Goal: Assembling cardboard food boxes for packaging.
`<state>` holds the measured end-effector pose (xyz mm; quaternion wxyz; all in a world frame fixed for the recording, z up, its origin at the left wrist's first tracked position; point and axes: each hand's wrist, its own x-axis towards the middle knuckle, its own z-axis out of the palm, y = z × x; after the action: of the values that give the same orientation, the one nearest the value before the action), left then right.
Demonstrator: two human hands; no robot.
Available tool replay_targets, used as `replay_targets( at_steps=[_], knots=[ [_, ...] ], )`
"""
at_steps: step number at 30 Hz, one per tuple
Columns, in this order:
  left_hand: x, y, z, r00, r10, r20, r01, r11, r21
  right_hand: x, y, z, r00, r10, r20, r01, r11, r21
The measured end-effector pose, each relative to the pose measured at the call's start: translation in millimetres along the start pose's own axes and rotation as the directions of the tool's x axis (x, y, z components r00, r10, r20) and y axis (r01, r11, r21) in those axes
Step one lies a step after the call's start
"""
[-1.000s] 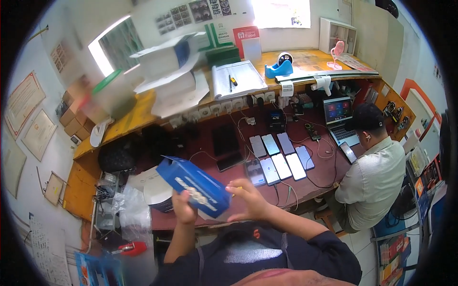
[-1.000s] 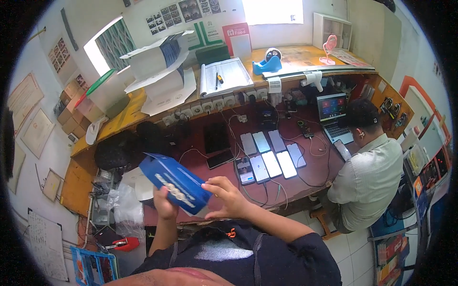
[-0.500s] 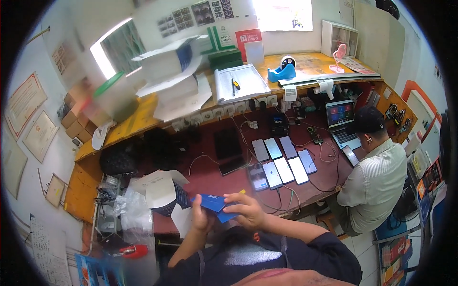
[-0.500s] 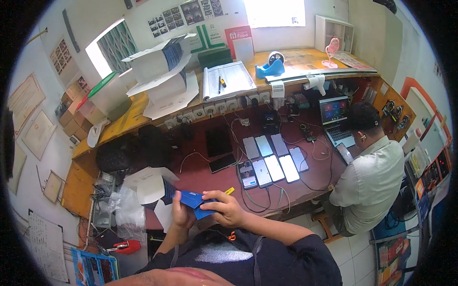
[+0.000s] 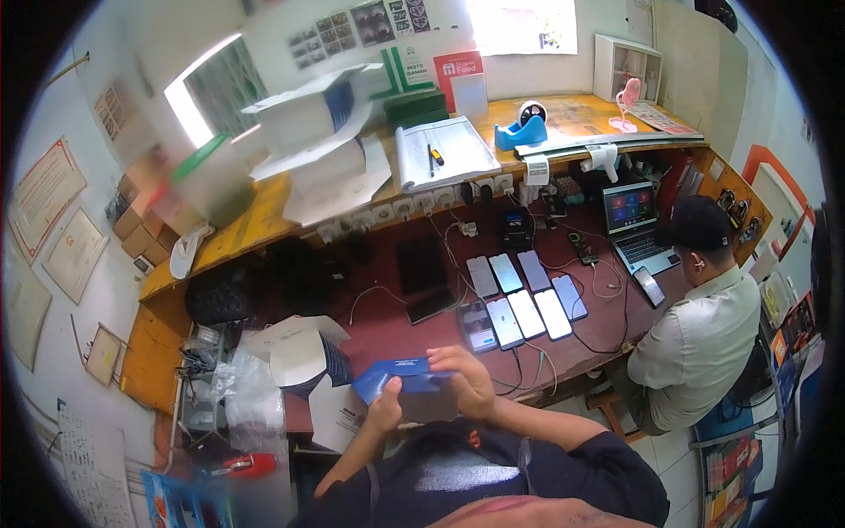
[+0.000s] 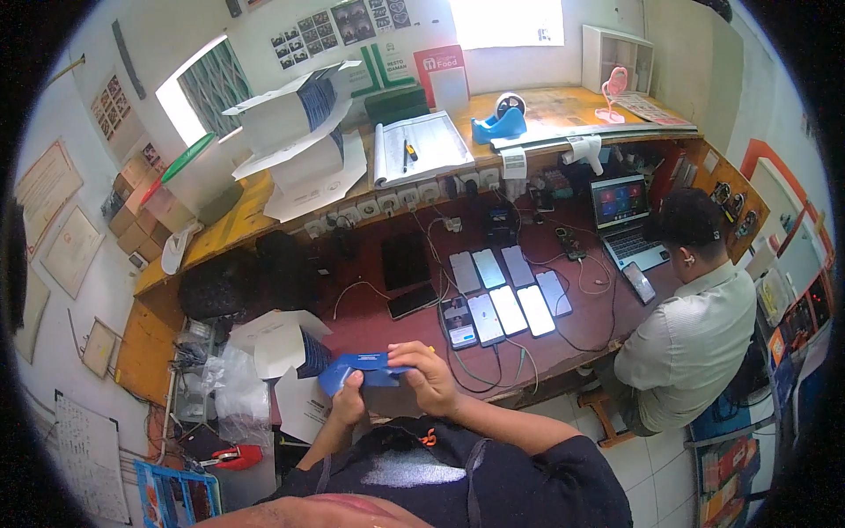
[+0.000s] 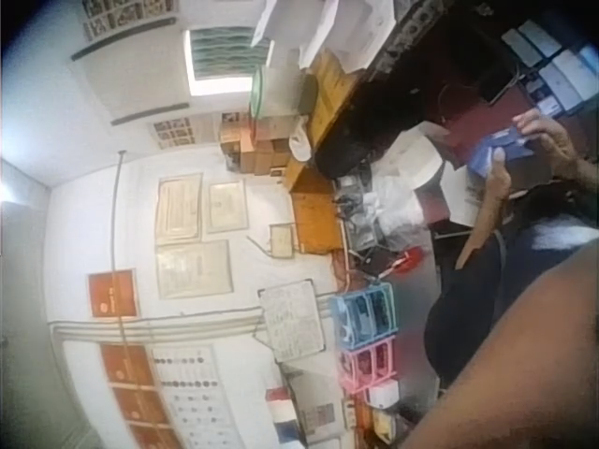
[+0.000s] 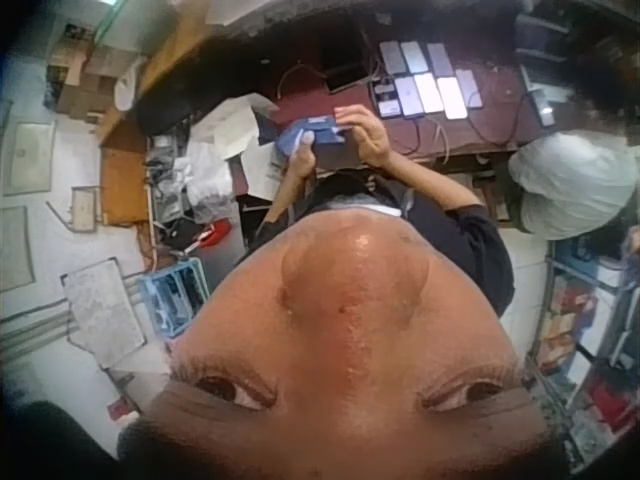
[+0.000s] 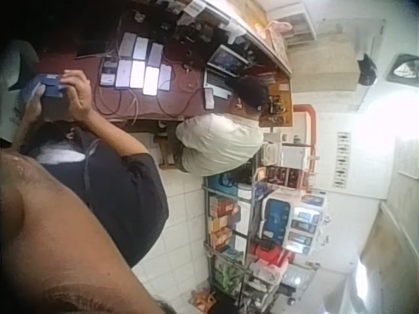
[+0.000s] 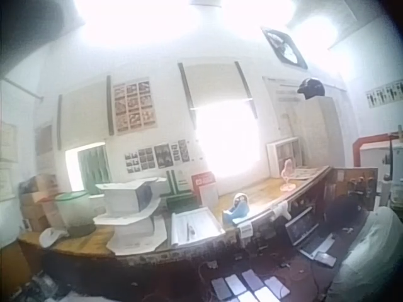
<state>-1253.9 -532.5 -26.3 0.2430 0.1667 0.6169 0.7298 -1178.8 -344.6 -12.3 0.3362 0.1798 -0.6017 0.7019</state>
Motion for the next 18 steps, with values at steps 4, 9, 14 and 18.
replay_targets(
  at_steps=[4, 9, 14, 18],
  knots=[
    [-8.7, 8.2, 12.4, 0.967, -0.105, 0.232, 0.164, 0.954, -0.251, 2.5, -1.3, -4.6, 0.974, -0.126, 0.187, 0.186, 0.917, -0.352],
    [-7.0, -17.4, 14.4, 0.964, 0.176, 0.198, -0.206, 0.968, 0.145, 4.0, -2.0, 0.6, 0.969, -0.162, 0.189, 0.240, 0.805, -0.543],
    [4.8, 2.6, 10.4, 0.967, 0.106, 0.232, -0.182, 0.923, 0.338, 2.5, -10.8, 7.1, 0.949, -0.029, 0.314, 0.235, 0.727, -0.645],
    [7.4, 4.9, 2.8, 0.966, 0.021, 0.258, -0.094, 0.957, 0.274, -7.1, 4.2, -7.7, 0.956, 0.126, 0.266, -0.016, 0.924, -0.381]
  ],
)
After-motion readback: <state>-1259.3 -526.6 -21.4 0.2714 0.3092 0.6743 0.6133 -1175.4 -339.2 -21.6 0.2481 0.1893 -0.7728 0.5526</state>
